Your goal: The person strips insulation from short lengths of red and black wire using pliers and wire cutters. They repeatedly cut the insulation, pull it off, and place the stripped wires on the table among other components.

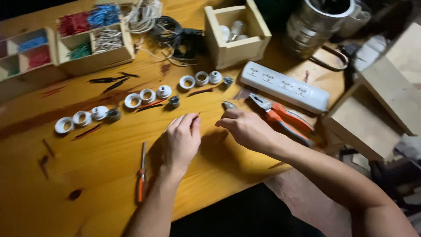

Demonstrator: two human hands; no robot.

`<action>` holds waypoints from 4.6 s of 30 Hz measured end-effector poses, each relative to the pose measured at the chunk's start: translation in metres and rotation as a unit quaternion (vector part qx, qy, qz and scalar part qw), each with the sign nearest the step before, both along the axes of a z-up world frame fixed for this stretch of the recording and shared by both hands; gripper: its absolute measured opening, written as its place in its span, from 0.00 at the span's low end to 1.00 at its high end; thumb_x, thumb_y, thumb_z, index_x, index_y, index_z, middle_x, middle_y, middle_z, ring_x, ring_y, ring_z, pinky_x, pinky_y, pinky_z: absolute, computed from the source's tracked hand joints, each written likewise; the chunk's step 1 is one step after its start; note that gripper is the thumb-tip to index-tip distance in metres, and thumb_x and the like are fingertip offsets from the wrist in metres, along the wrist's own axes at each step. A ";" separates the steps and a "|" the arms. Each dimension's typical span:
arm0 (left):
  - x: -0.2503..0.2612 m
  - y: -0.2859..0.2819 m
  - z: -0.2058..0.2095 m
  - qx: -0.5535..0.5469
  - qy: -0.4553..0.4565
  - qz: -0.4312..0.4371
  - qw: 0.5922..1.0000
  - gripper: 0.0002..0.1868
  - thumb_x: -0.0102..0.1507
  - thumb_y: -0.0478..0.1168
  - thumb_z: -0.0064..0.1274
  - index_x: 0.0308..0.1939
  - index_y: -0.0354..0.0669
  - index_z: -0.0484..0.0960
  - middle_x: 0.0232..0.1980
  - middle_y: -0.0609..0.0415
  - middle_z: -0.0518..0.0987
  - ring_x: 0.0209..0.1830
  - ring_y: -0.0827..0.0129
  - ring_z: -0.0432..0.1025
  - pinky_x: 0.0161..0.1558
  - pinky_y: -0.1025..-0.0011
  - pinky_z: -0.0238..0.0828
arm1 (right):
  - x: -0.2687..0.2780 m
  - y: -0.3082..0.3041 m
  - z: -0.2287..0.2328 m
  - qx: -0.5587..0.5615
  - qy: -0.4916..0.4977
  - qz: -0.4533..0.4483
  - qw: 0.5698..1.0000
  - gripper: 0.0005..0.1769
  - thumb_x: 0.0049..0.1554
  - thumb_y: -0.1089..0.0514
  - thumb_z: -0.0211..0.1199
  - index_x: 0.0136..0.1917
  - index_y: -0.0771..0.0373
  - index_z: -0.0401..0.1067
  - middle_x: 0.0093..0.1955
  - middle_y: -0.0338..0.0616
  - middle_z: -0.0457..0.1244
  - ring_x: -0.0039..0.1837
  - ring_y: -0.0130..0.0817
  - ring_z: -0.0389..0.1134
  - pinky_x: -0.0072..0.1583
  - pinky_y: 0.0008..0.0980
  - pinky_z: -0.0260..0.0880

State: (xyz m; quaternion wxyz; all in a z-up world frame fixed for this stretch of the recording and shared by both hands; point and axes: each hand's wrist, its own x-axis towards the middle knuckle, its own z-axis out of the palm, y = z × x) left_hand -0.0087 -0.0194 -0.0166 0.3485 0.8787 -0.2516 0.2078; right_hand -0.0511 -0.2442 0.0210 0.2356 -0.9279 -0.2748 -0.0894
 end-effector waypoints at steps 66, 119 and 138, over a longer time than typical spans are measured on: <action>0.013 -0.006 -0.006 -0.516 0.333 -0.104 0.782 0.12 0.73 0.41 0.46 0.46 0.35 0.80 0.40 0.40 0.87 0.40 0.65 0.81 0.44 0.72 0.82 | 0.015 -0.007 0.039 -0.073 0.141 -0.052 0.986 0.11 0.47 0.56 0.69 0.45 0.57 0.75 0.41 0.51 0.67 0.43 0.56 0.73 0.42 0.55 0.76; -0.010 -0.004 0.043 -0.189 0.301 -0.158 0.921 0.18 0.71 0.42 0.50 0.27 0.43 0.84 0.18 0.51 0.73 0.24 0.73 0.70 0.30 0.73 0.70 | 0.020 0.010 0.010 0.187 -0.200 0.100 0.957 0.03 0.58 0.69 0.65 0.44 0.67 0.79 0.43 0.53 0.68 0.36 0.42 0.70 0.36 0.35 0.72; -0.011 -0.011 0.034 -0.130 -0.046 -0.113 0.984 0.05 0.67 0.37 0.58 0.38 0.41 0.86 0.30 0.54 0.79 0.34 0.59 0.79 0.42 0.65 0.79 | 0.021 0.016 -0.001 0.383 0.069 0.028 0.921 0.04 0.58 0.62 0.68 0.42 0.65 0.78 0.41 0.50 0.68 0.41 0.38 0.70 0.42 0.36 0.73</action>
